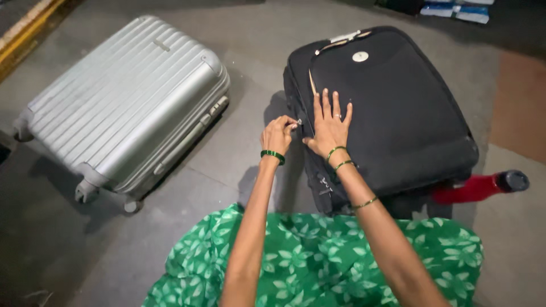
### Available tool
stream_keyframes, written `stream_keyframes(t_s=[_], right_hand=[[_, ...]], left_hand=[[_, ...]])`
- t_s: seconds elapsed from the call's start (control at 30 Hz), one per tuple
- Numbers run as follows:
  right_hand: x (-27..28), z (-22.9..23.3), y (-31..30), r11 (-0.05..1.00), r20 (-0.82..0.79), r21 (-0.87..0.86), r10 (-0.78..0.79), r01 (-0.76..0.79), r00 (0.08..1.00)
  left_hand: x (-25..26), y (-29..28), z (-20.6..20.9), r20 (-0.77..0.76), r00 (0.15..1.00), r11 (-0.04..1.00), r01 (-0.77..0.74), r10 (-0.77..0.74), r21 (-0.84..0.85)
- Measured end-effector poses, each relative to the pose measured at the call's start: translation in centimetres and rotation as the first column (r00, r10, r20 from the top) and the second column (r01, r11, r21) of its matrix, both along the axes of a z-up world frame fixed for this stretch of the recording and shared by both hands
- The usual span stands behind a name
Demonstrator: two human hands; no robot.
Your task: The person zips the main compartment of a black suitcase by hand, moving the zipper around the perimeter and pressing the fabric to ensure closure. A silver suitcase and a red water bottle are visible nearby.
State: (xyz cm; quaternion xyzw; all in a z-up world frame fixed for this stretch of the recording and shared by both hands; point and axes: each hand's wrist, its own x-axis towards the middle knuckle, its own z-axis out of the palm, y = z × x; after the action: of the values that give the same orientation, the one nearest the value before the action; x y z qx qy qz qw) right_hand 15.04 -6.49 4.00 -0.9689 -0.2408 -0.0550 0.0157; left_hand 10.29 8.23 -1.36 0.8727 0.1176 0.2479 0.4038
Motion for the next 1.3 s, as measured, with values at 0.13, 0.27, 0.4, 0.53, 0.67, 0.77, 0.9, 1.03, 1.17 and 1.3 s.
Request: stream_keyframes(t_s=[0.13, 0.27, 0.4, 0.53, 0.67, 0.77, 0.9, 1.03, 1.17, 1.3], right_hand=[[2.4, -2.8, -1.5, 0.969, -0.002, 0.21, 0.137, -0.133, 0.991], [4.3, -3.8, -2.7, 0.94, -0.079, 0.278, 0.227, -0.198, 0.971], [3.9, -3.5, -2.4, 0.934, -0.121, 0.341, 0.153, -0.103, 0.981], [3.2, -3.1, -1.4, 0.92, -0.052, 0.383, 0.103, -0.075, 0.993], [3.3, -2.4, -1.5, 0.907, -0.038, 0.412, 0.116, -0.09, 0.993], [3.4, -1.5, -2.0, 0.898, -0.073, 0.434, 0.122, -0.079, 0.99], [2.8, -0.1, -1.8, 0.9, -0.044, 0.433, 0.08, -0.053, 0.996], [2.2, 0.3, -0.6, 0.907, 0.028, 0.419, 0.036, -0.044, 0.999], [2.3, 0.2, -0.4, 0.903, 0.036, 0.424, 0.058, -0.068, 0.998], [3.0, -0.1, -1.2, 0.881, -0.02, 0.466, 0.102, -0.081, 0.995]], left_hand=[[-0.4, -0.8, -0.5, 0.09, 0.995, 0.999, -0.034, 0.035, -0.009], [-0.4, -0.7, -0.2, 0.094, 0.995, 0.999, -0.041, 0.041, 0.0], [0.1, -0.5, 0.3, 0.021, 0.998, 0.998, -0.055, 0.055, -0.003], [0.3, -0.6, -0.3, -0.012, 0.996, 0.995, -0.092, 0.092, -0.026], [0.3, -1.0, -0.9, -0.018, 0.996, 0.992, -0.089, 0.088, -0.09], [0.0, -1.1, -1.0, -0.006, 0.996, 0.99, -0.088, 0.088, -0.11], [-0.1, -1.3, -0.7, -0.04, 0.994, 0.985, -0.11, 0.105, -0.133], [0.0, -1.4, -0.5, -0.111, 0.988, 0.978, -0.124, 0.106, -0.168], [0.0, -1.3, -0.5, -0.011, 0.996, 0.993, -0.087, 0.087, -0.078], [-0.2, -1.5, -0.5, 0.096, 0.994, 0.998, -0.051, 0.047, 0.04]])
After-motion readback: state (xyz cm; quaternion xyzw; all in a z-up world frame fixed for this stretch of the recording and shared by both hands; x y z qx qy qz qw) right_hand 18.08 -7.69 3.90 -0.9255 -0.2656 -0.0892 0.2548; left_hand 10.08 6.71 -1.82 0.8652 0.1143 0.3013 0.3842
